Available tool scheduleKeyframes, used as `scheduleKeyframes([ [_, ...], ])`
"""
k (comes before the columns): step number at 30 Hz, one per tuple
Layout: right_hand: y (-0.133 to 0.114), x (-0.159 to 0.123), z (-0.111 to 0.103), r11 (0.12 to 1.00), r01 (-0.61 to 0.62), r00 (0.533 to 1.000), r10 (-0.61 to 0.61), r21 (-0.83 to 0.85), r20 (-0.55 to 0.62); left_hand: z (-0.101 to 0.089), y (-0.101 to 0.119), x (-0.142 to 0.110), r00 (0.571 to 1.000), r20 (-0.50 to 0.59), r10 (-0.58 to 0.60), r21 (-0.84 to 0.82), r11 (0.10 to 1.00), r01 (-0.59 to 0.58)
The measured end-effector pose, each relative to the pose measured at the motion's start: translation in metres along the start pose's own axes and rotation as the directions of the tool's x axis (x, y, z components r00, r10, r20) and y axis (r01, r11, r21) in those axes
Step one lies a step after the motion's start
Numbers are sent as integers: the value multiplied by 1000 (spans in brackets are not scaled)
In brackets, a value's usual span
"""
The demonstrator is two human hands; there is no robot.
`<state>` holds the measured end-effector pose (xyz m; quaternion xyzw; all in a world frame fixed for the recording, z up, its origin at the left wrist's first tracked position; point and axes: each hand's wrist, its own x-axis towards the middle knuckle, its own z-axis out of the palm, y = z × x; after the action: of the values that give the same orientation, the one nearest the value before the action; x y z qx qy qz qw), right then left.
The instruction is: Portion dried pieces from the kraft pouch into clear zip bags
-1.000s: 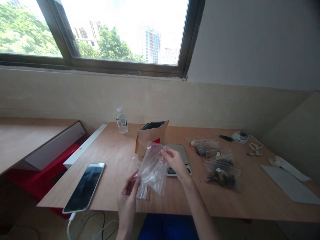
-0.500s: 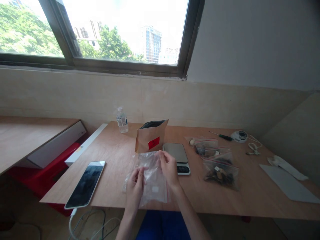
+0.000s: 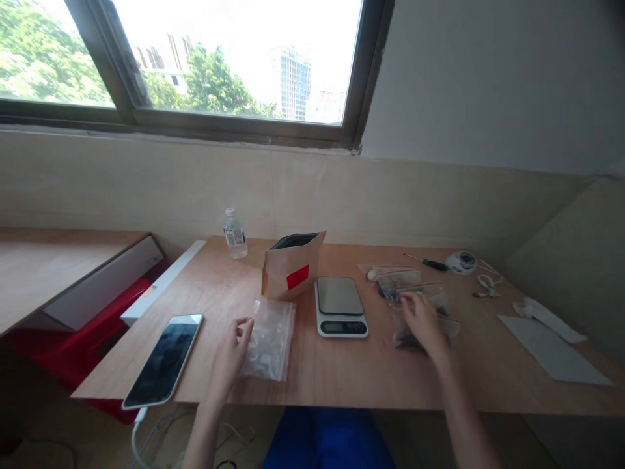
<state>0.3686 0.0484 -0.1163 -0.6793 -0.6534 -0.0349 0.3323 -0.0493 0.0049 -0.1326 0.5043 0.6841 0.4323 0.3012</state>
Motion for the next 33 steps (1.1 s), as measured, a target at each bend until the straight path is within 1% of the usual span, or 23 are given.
scheduleKeyframes([
  [1,21,-1,-4,993,-9,999,13,-115,36,-1,-2,0,999,-46,18,80,997,-14],
  [2,38,-3,-8,976,-25,997,41,-215,71,1,-1,-2,993,-105,62,169,985,-44],
  [3,51,-5,-12,960,-28,992,61,-280,110,4,1,-6,979,-159,129,257,963,-86],
  [4,60,-8,-17,943,-33,985,88,-332,150,8,5,-11,959,-196,206,333,934,-133],
  [5,65,-11,-21,926,-43,976,119,-374,181,14,9,-16,940,-205,271,393,903,-175],
  [6,67,-14,-27,913,-54,968,148,-405,205,22,12,-22,933,-178,313,425,880,-214],
  [8,61,-16,-39,900,-79,955,192,-429,227,38,12,-31,937,-63,344,438,853,-284],
  [9,54,-16,-47,909,-87,952,195,-407,234,46,9,-34,939,-3,344,441,843,-307],
  [11,34,-16,-62,957,-88,950,164,-275,265,60,0,-36,945,82,318,452,833,-320],
  [13,6,-17,-75,992,-102,944,119,-72,307,68,-2,-37,951,113,289,432,847,-309],
  [14,-11,-18,-80,991,-131,936,120,10,331,70,2,-39,950,119,288,396,864,-311],
  [16,-47,-22,-86,973,-186,943,137,139,304,70,25,-48,941,129,313,256,906,-337],
  [17,-65,-24,-86,961,-208,952,155,182,265,69,41,-56,919,171,355,137,915,-379],
  [18,-84,-28,-85,954,-208,961,159,213,229,69,59,-65,899,216,380,3,921,-390],
  [19,-103,-31,-84,949,-202,964,149,242,218,69,76,-75,880,289,377,-138,926,-351],
  [20,-120,-35,-81,944,-184,966,122,275,226,69,92,-84,865,356,354,-268,925,-269],
  [21,-136,-39,-78,933,-163,967,86,320,241,70,105,-92,854,403,329,-373,911,-175],
  [22,-151,-42,-75,914,-147,959,39,378,279,72,114,-99,849,424,314,-448,888,-105],
  [23,-163,-46,-73,893,-136,945,-12,428,327,73,120,-104,855,426,295,-500,865,-49],
  [24,-174,-49,-70,875,-122,937,-54,468,346,74,122,-107,869,413,272,-534,846,-11],
  [26,-189,-54,-67,841,-96,920,-129,532,370,74,120,-108,905,366,217,-557,830,26],
  [29,-198,-59,-62,807,-58,913,-195,588,359,69,112,-104,944,297,146,-551,833,44],
  [33,-202,-63,-54,802,-28,914,-221,596,340,62,107,-99,975,203,93,-561,827,38],
])
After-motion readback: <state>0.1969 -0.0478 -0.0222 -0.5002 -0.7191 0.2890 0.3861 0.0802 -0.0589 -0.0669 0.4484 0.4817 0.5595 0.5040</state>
